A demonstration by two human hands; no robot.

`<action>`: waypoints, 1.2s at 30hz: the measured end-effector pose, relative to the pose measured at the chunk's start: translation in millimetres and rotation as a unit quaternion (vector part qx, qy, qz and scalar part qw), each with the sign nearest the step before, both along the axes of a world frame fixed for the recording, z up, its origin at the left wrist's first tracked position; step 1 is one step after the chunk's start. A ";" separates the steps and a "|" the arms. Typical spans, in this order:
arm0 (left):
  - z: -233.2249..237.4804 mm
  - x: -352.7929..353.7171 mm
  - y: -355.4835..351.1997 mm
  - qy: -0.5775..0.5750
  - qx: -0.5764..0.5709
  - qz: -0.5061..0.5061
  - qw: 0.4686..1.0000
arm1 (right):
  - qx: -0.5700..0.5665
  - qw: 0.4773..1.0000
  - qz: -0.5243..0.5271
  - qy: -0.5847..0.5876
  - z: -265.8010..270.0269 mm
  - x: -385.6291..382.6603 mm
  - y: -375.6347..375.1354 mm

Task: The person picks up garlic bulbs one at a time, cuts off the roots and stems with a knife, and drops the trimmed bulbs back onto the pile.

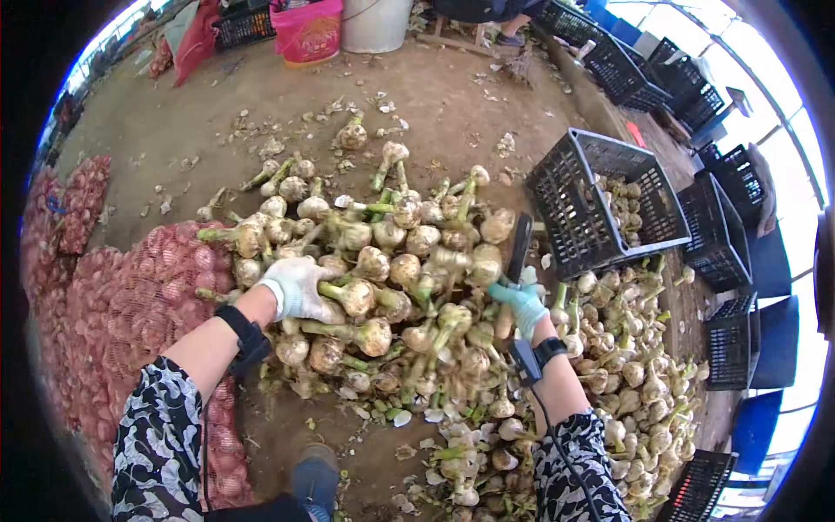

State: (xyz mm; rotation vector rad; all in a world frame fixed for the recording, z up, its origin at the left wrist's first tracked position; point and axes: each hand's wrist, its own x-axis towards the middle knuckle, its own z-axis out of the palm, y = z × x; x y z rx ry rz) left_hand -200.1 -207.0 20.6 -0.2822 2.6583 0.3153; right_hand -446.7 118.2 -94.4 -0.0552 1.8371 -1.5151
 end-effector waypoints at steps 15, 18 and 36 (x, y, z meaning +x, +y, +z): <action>22.6 79.5 51.3 0.092 0.044 0.152 0.983 | 0.002 0.930 0.359 0.079 7.3 156.1 19.4; 33.2 69.0 -27.7 0.222 -0.151 0.172 0.948 | 0.031 0.903 0.366 0.221 88.7 123.4 1.3; -16.9 62.5 22.8 0.137 0.432 0.401 0.796 | -0.041 0.984 0.141 -0.099 52.8 127.1 -27.4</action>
